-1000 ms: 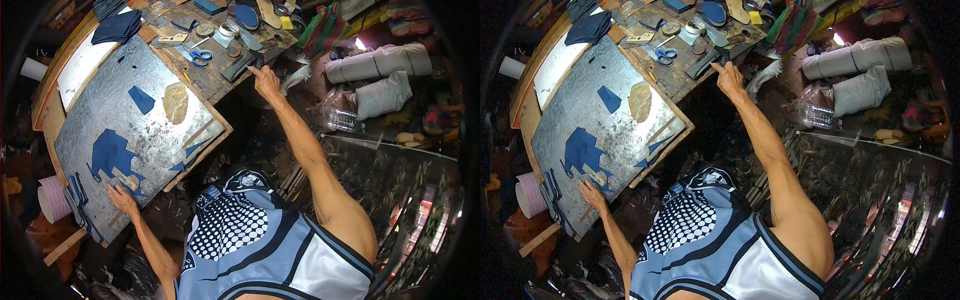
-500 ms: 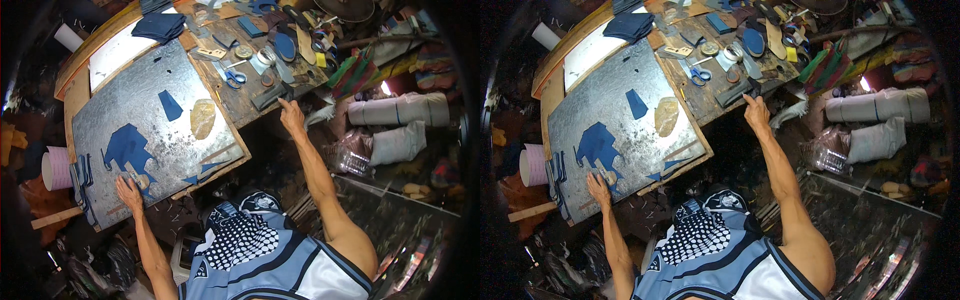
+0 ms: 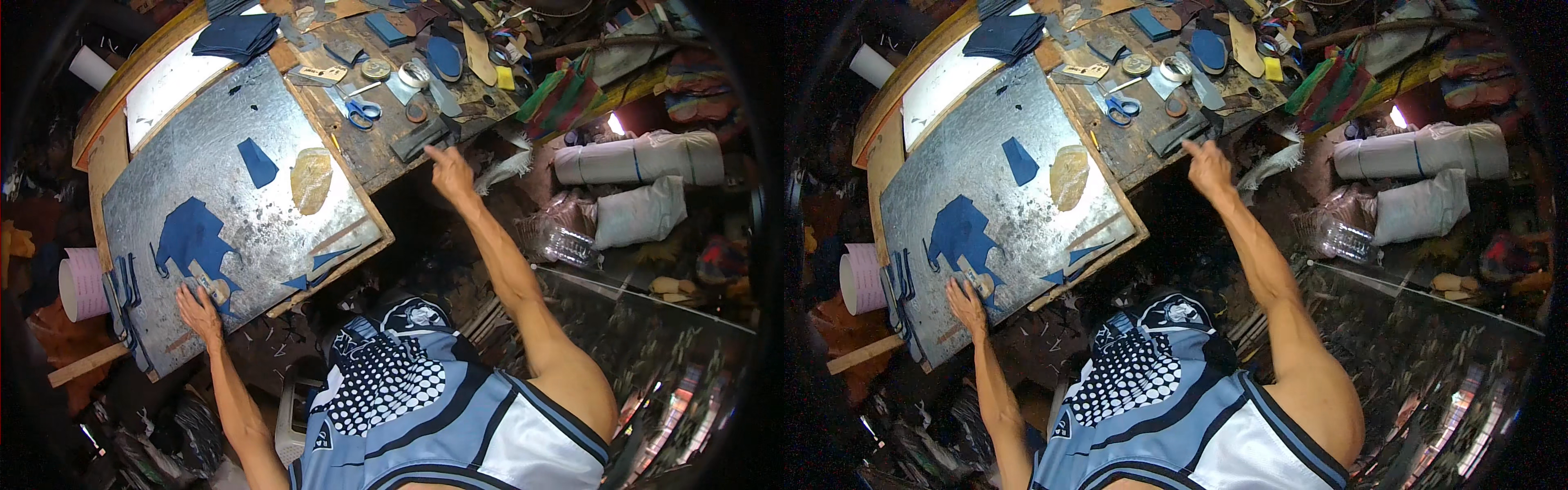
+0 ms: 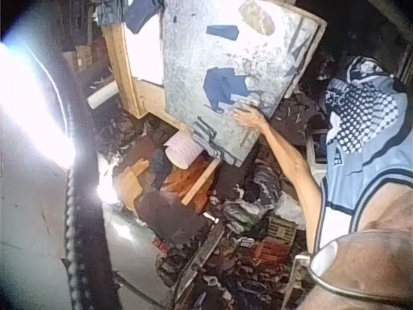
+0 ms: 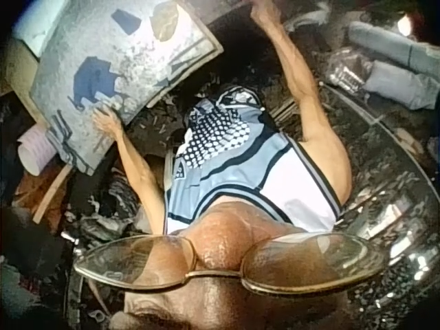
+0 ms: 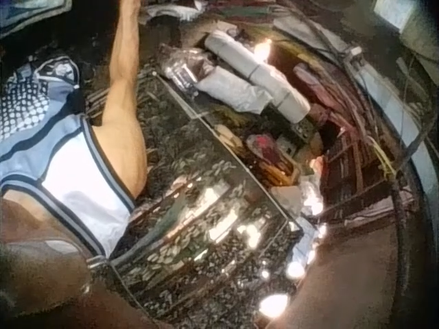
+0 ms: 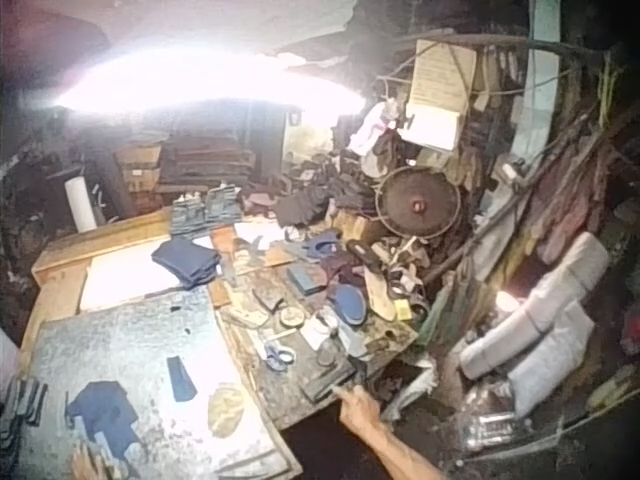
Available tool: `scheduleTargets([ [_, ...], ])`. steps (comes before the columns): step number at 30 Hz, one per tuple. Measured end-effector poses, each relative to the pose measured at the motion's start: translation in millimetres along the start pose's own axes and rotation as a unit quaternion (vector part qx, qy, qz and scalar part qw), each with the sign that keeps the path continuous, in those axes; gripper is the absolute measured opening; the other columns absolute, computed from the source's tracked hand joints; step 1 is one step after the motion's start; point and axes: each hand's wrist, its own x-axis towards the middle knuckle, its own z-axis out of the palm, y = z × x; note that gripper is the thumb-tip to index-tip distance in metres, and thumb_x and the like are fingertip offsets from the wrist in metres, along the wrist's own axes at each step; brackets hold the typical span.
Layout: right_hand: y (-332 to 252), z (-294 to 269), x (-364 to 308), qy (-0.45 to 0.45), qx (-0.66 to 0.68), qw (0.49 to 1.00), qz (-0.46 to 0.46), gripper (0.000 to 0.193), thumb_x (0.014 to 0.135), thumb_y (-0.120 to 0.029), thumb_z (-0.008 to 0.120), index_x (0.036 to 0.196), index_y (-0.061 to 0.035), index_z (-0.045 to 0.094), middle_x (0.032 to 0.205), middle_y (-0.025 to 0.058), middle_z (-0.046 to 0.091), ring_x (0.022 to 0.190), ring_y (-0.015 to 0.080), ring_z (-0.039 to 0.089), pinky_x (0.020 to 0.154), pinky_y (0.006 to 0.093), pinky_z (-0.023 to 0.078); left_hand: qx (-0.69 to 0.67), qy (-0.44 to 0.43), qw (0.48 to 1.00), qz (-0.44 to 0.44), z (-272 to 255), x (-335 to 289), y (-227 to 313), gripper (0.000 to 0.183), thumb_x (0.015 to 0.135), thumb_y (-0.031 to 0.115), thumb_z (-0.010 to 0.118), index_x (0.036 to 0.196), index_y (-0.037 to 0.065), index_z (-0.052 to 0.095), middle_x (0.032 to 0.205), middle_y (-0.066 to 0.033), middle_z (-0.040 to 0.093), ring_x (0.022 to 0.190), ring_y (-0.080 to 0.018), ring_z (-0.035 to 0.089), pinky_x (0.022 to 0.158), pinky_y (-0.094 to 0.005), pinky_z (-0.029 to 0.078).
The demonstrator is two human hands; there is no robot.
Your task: Cutting and preparing blue material components on a cluttered workbench.
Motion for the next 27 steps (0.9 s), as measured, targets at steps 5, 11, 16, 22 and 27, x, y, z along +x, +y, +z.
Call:
scheduleTargets([
  [5,9.9,2.7,-1.9,0.011,-0.015,0.999,0.036,0.037,0.086,-0.009,0.059,0.119,-0.0228,0.067,0.091,0.0157,0.055,0.089,0.0377,0.060,0.076,0.0485,0.051,0.005,0.012,1.000,0.013,-3.0,-0.5,1.4,0.061,0.101,0.045,0.044,0.142,-0.001,0.046,0.150,-0.0226,0.040,0.140,-0.0376,0.034,0.115,-0.0493,0.023],
  [11,-6.2,-10.1,-2.1,-0.038,-0.021,0.999,0.011,0.040,0.087,-0.009,0.055,0.123,-0.0224,0.067,0.098,0.0151,0.058,0.092,0.0361,0.061,0.079,0.0469,0.049,0.039,0.009,0.999,0.018,-0.5,-5.3,-2.7,0.060,0.098,0.043,0.049,0.140,-0.001,0.048,0.147,-0.0236,0.043,0.139,-0.0385,0.037,0.114,-0.0482,0.026],
  [16,-18.9,-5.0,-18.4,-0.068,0.016,0.996,-0.051,0.046,0.086,-0.009,0.060,0.130,-0.0249,0.062,0.101,0.0152,0.058,0.097,0.0368,0.059,0.084,0.0449,0.048,0.021,0.023,0.999,-0.015,-6.5,-7.9,5.4,0.061,0.097,0.046,0.049,0.139,0.001,0.049,0.148,-0.0214,0.043,0.140,-0.0373,0.036,0.114,-0.0498,0.025],
  [22,-4.6,-2.3,-3.2,-0.118,-0.030,0.993,0.004,0.051,0.088,-0.007,0.057,0.136,-0.0238,0.058,0.100,0.0142,0.056,0.092,0.0368,0.059,0.080,0.0440,0.047,0.007,0.034,0.999,-0.038,1.9,-12.3,9.6,0.050,0.100,0.031,0.042,0.139,0.000,0.047,0.149,-0.0186,0.042,0.140,-0.0346,0.035,0.116,-0.0493,0.024],
  [27,28.8,5.3,8.3,-0.044,-0.012,0.998,0.041,0.050,0.088,-0.007,0.057,0.135,-0.0249,0.059,0.097,0.0154,0.056,0.090,0.0371,0.058,0.079,0.0453,0.046,-0.004,0.027,0.998,-0.052,-4.8,-13.9,15.3,0.048,0.097,0.022,0.042,0.139,0.000,0.047,0.150,-0.0171,0.041,0.142,-0.0333,0.033,0.117,-0.0480,0.023],
])
